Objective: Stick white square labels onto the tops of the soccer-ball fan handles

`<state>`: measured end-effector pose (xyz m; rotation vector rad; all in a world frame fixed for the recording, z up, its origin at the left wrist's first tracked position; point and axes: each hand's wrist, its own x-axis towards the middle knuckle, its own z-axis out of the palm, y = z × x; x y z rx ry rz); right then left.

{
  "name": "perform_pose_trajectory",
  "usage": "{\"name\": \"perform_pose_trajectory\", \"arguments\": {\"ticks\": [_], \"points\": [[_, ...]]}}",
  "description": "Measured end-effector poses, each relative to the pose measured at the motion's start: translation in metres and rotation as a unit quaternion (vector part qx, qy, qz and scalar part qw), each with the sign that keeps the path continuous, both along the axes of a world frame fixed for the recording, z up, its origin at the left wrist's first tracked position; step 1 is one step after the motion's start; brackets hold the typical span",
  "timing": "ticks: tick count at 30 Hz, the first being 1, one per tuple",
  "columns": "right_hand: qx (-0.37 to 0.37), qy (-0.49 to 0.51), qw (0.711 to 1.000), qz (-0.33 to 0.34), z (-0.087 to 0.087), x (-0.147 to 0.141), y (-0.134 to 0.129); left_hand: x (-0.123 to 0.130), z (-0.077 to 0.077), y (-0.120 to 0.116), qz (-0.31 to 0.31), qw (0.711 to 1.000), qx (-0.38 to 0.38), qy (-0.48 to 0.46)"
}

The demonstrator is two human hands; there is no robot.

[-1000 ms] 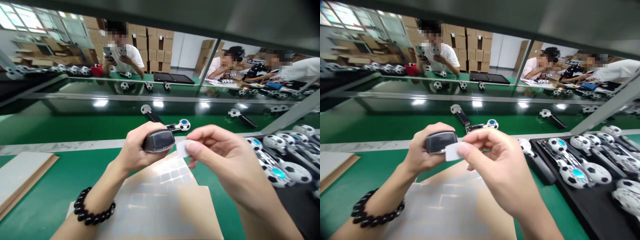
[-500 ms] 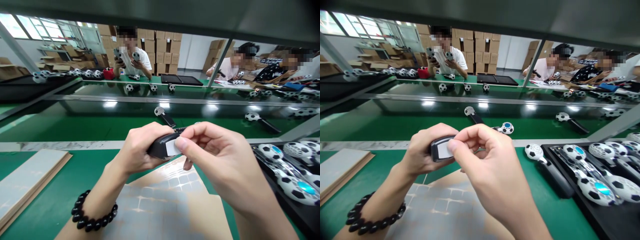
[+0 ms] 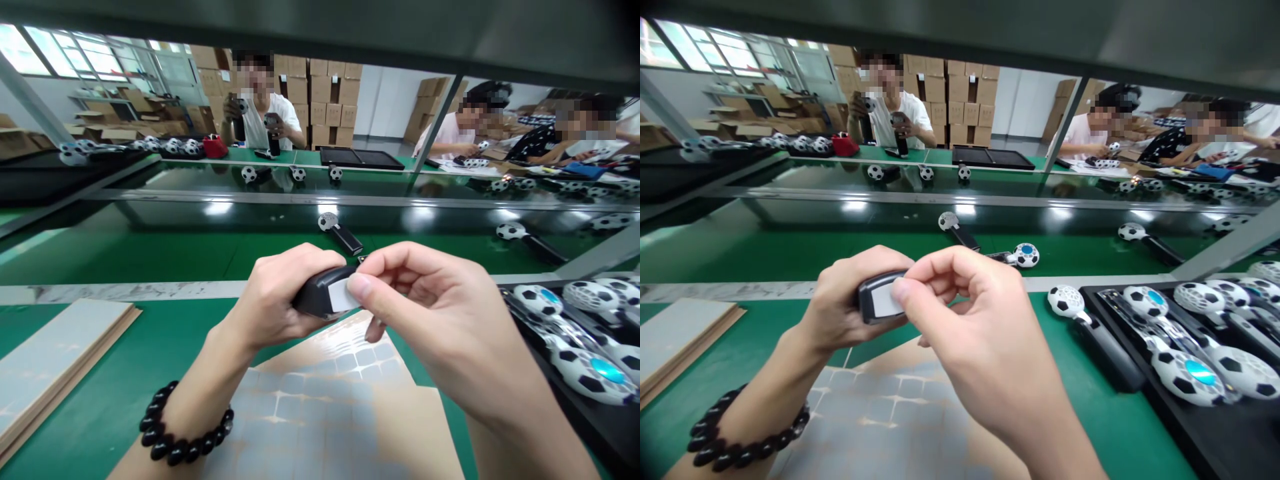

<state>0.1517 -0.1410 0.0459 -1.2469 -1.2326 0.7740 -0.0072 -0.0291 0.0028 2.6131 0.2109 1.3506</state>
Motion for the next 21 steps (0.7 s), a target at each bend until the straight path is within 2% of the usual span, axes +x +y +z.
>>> {"name": "perform_pose_trajectory", "arguments": {"ticks": [6,21], "points": [[-0.004,0.023,1.000,0.015,0.0001,-0.0002,0.0000,-0.0003,-0.0007,0.0008,-0.009,1.000,-0.007,-0.007],[0.001,0.001,1.000,-0.001,-0.0008,-0.0010,-0.0001,-0.0002,-0.0026,0.0017,-0.002,1.000,0.006,-0.007]]}}
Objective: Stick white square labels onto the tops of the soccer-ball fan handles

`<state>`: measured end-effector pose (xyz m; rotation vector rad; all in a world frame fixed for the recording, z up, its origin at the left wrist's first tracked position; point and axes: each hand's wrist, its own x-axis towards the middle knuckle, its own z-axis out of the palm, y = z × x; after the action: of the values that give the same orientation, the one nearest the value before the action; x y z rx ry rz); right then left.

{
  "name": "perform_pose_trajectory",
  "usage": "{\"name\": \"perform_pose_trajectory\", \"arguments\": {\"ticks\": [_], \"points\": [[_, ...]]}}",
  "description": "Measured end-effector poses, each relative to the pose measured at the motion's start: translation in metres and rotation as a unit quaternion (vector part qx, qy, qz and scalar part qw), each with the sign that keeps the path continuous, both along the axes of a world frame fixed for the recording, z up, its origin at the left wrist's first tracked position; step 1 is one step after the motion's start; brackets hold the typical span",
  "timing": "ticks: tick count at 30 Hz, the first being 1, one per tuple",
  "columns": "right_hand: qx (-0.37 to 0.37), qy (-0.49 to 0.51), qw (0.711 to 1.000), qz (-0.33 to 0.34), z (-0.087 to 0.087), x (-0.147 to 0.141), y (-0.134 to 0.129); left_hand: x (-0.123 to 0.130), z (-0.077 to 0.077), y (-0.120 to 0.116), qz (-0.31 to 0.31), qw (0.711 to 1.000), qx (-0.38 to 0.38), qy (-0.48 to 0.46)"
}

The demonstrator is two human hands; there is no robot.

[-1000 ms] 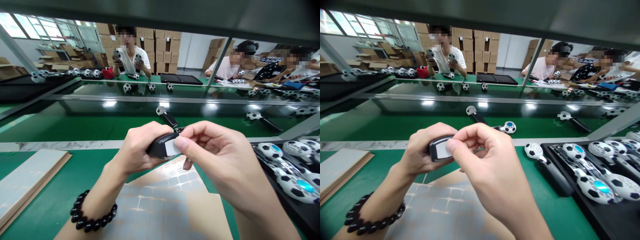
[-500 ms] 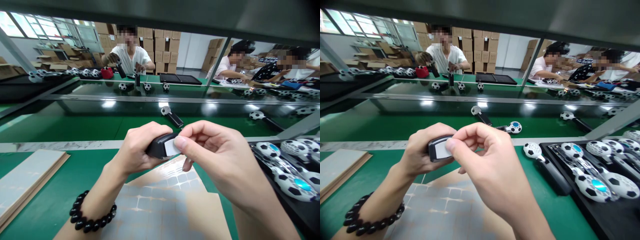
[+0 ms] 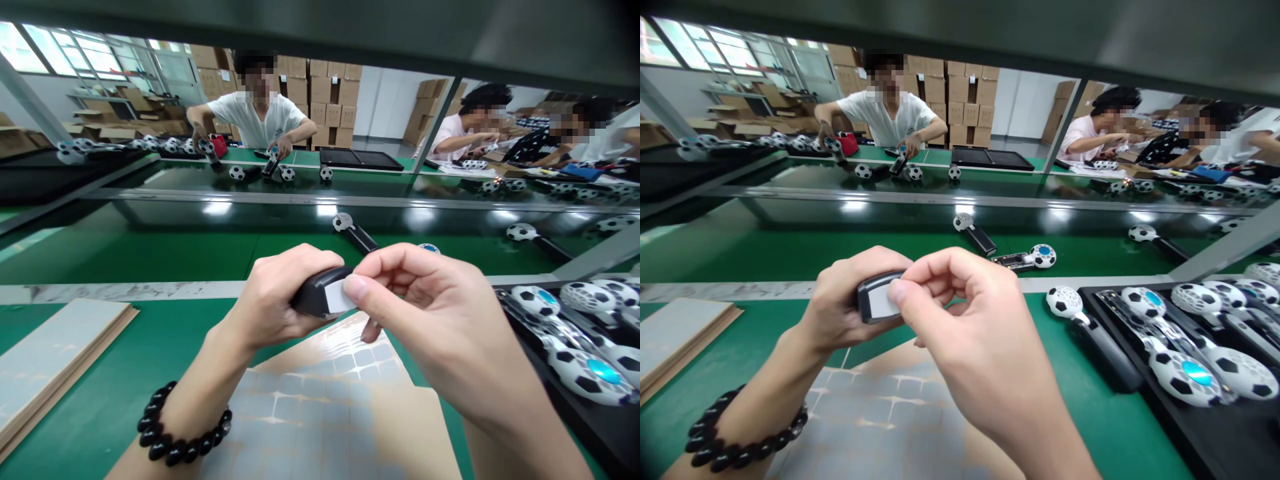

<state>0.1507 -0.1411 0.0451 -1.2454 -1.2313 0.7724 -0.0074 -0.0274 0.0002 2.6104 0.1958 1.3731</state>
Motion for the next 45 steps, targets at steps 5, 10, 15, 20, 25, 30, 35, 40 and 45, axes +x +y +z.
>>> {"name": "perform_pose_trajectory", "arguments": {"ticks": [5,10,15,20,25,30,35,40,45], "points": [[0.002,0.016,1.000,0.016,0.001,-0.001,0.001,0.000,0.000,0.000,0.001,1.000,-0.004,0.004],[-0.004,0.019,1.000,0.020,0.003,-0.001,0.000,0.000,0.001,-0.001,0.000,1.000,-0.003,0.001],[0.003,0.005,1.000,0.015,0.002,-0.003,0.001,-0.001,0.001,-0.002,0.001,1.000,-0.004,0.003],[0.043,-0.078,0.996,-0.012,0.004,-0.006,-0.003,0.000,0.000,0.000,0.000,1.000,0.004,-0.001],[0.119,-0.351,0.918,-0.141,0.003,0.008,-0.011,-0.003,-0.004,0.006,0.001,1.000,0.021,-0.020],[0.042,-0.235,0.967,-0.088,-0.011,0.008,0.000,0.000,-0.003,0.005,-0.031,0.999,-0.005,-0.040],[0.008,-0.234,0.960,0.153,-0.037,0.012,0.036,-0.002,-0.012,0.010,-0.054,0.998,-0.032,0.010],[-0.153,-0.515,0.843,-0.013,-0.058,0.104,0.077,0.008,-0.046,0.070,0.001,0.996,-0.033,0.086],[-0.271,-0.605,0.744,-0.079,-0.070,0.187,0.091,0.029,-0.069,0.130,0.138,0.956,-0.016,0.257]]}}
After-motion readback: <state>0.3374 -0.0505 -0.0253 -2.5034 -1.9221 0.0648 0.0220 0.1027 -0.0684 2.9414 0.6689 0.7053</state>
